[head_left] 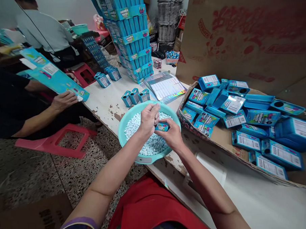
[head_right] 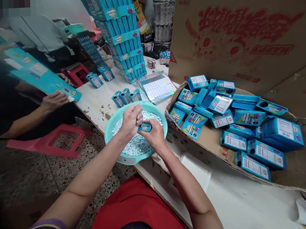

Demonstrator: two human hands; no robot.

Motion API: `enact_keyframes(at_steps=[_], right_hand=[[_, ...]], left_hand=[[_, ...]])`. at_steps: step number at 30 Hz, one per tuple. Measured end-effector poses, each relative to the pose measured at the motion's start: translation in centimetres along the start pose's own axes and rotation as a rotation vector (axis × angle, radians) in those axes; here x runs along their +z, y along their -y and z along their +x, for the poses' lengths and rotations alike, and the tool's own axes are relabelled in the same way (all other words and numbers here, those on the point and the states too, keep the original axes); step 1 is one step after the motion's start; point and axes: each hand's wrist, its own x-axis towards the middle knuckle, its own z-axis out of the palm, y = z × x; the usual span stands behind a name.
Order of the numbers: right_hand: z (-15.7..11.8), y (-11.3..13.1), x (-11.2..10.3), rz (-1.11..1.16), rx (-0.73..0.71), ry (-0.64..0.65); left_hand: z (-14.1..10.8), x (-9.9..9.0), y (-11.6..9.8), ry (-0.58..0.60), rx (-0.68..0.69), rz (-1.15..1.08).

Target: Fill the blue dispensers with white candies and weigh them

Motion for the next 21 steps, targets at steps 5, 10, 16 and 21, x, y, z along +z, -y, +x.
enact_keyframes(at_steps=[5,10,16,21], right_hand=[[-1.0,-0.7,-0.8,0.16,0.08,-0.079],[-0.8,-0.5,-0.8,0.086,0.059,-0.055],[-0.1,0.3,0.2,-0.045,0.007,-0.016],[-0.1,0.9,0.4,-0.064,-0.007,-0.006]], left_hand=[[0.4,-2.1,-1.2,-0.099,0.016,-0.028],[0.2,-3.0,-1.3,-0.166,-0.045,-0.037],[-1.0,-0.8,-0.1,-0.13,0.134,0.075],[-1.1,-0.8,0.4,-0.138,0.166,0.12]])
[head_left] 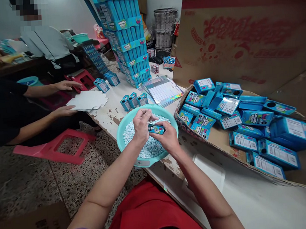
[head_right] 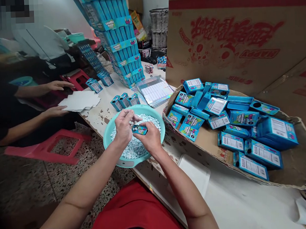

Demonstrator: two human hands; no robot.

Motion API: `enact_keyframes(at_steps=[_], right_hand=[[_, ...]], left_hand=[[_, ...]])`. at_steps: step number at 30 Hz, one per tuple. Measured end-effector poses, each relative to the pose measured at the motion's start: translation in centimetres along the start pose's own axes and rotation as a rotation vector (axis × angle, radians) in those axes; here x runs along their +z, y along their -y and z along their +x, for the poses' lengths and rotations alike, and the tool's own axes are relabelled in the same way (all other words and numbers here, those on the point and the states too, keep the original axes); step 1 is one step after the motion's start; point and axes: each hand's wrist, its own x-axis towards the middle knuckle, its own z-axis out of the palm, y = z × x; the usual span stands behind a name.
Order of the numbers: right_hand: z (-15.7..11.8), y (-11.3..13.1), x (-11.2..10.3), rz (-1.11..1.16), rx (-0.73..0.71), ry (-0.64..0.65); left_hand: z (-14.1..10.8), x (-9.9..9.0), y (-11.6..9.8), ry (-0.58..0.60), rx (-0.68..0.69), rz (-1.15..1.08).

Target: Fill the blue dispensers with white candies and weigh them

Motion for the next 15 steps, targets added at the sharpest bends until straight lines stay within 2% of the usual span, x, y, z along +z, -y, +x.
enact_keyframes(at_steps=[9,13,15], right_hand=[[-0.21,-0.49,-0.36,0.02,0.042,-0.013],[-0.2,-0.68,-0.27,0.039,0.039,-0.027],[-0.18,-0.71,-0.22,0.043,0.054,-0.024]], left_hand=[[-0.3,0.07,-0.66,0.037,-0.054,-0.038],[-0.22,0.06,-0.06,-0.019,0.007,0.014],[-0.35,-0.04,0.23,0.032,0.013,0.072]])
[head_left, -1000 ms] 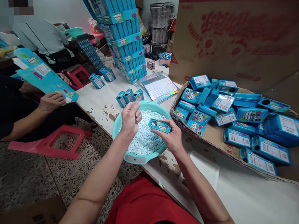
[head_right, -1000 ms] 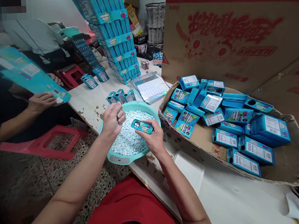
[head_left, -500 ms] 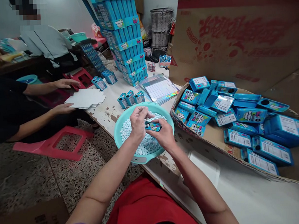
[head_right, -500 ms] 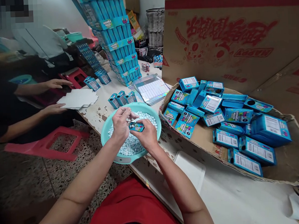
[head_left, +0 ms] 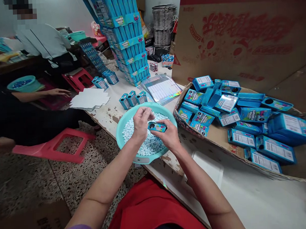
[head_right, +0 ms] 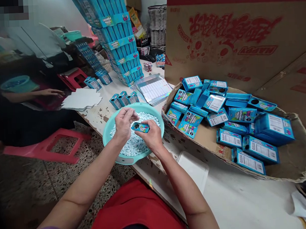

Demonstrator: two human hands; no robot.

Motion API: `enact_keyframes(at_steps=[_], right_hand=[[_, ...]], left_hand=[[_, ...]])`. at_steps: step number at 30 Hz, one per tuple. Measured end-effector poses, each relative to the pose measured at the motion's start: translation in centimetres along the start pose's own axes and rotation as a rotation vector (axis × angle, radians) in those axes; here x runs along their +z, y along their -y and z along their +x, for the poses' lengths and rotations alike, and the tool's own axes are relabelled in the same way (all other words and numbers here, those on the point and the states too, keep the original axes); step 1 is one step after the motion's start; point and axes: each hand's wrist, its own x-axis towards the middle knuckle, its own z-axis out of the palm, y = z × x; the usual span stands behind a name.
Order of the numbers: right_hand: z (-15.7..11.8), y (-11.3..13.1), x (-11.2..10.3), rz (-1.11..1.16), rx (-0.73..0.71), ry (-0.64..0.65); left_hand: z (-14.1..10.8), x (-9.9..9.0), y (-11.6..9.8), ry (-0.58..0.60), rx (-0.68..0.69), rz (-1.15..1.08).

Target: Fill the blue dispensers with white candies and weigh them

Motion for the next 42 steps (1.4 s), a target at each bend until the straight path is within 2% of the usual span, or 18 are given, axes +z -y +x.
enact_keyframes(at_steps=[3,6,8,11,14,18,21,23,25,27,29,32,36,38,40,42], right_hand=[[-0.4,0.2,-0.8,0.036,0.056,0.005],[-1.6,0.5,-3.2,0.164,0.144,-0.038],[-2.6,0.7,-5.3,0.219,0.182,-0.118],[-3.8,0.6,-7.6,0.207,0.202,-0.227],[-4.2,0.1,-8.1,0.192,0.188,-0.269],[-4.5,-0.2,-8.0,0.198,0.186,-0.271],[-5.2,-0.2,-8.6,0.179,0.192,-0.271],[-5.8,-0.2,-9.1,0.175,0.199,-0.278],[-6.3,-0.2,-9.5,0.185,0.216,-0.287],[-6.5,-0.2,-9.7,0.189,0.224,-0.288],[-6.7,0.0,-9.6,0.173,0.203,-0.271],[-6.7,0.2,-9.3,0.128,0.141,-0.262],[-6.7,0.2,-8.6,0.079,0.092,-0.271],[-6.5,0.4,-8.2,0.043,0.086,-0.234],[-6.1,0.8,-7.7,0.017,0.084,-0.193],[-5.2,1.3,-7.0,-0.008,0.065,-0.165]], left_hand=[[-0.1,-1.0,0.1,0.08,0.032,0.074],[0.3,-3.6,0.5,0.077,0.091,0.239],[0.7,-5.8,1.7,0.235,0.044,0.54],[0.3,-7.7,4.1,0.586,-0.053,1.07],[-1.0,-7.2,5.8,0.777,-0.034,1.387],[-1.8,-5.6,5.9,0.874,-0.045,1.462],[-0.9,-5.9,5.2,0.733,-0.15,1.258],[0.0,-6.5,4.8,0.544,-0.306,0.926],[0.7,-7.1,4.4,0.342,-0.473,0.5],[1.2,-7.3,4.0,0.184,-0.571,0.168],[1.5,-7.1,3.7,0.14,-0.574,0.022],[2.1,-6.6,3.4,0.142,-0.563,-0.096],[2.9,-6.1,3.1,0.042,-0.736,-0.406],[2.9,-5.5,2.6,-0.01,-0.771,-0.505],[2.5,-4.3,1.5,-0.033,-0.744,-0.555],[1.8,-2.7,0.0,-0.001,-0.662,-0.57]])
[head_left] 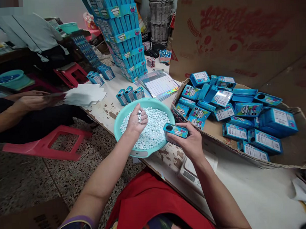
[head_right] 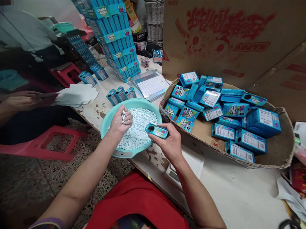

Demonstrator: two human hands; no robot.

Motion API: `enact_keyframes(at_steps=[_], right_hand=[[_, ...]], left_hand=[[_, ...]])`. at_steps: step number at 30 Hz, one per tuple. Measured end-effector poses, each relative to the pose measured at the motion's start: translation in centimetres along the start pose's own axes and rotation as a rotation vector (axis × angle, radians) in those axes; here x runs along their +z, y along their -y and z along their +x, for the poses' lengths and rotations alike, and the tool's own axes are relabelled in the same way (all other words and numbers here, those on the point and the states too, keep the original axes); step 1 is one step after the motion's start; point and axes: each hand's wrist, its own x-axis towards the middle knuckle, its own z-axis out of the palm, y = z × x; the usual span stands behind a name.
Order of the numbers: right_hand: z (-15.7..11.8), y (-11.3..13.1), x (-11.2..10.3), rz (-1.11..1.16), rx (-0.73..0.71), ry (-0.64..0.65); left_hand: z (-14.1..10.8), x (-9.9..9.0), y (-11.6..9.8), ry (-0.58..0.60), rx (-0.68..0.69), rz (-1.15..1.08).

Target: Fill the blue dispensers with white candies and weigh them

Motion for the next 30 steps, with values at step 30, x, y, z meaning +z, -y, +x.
enact_keyframes(at_steps=[30], right_hand=[[-5.5,-2.7,-8.7,-0.066,0.111,-0.24]], left_hand=[[0.6,-6.4,-0.7,0.158,0.458,1.768]])
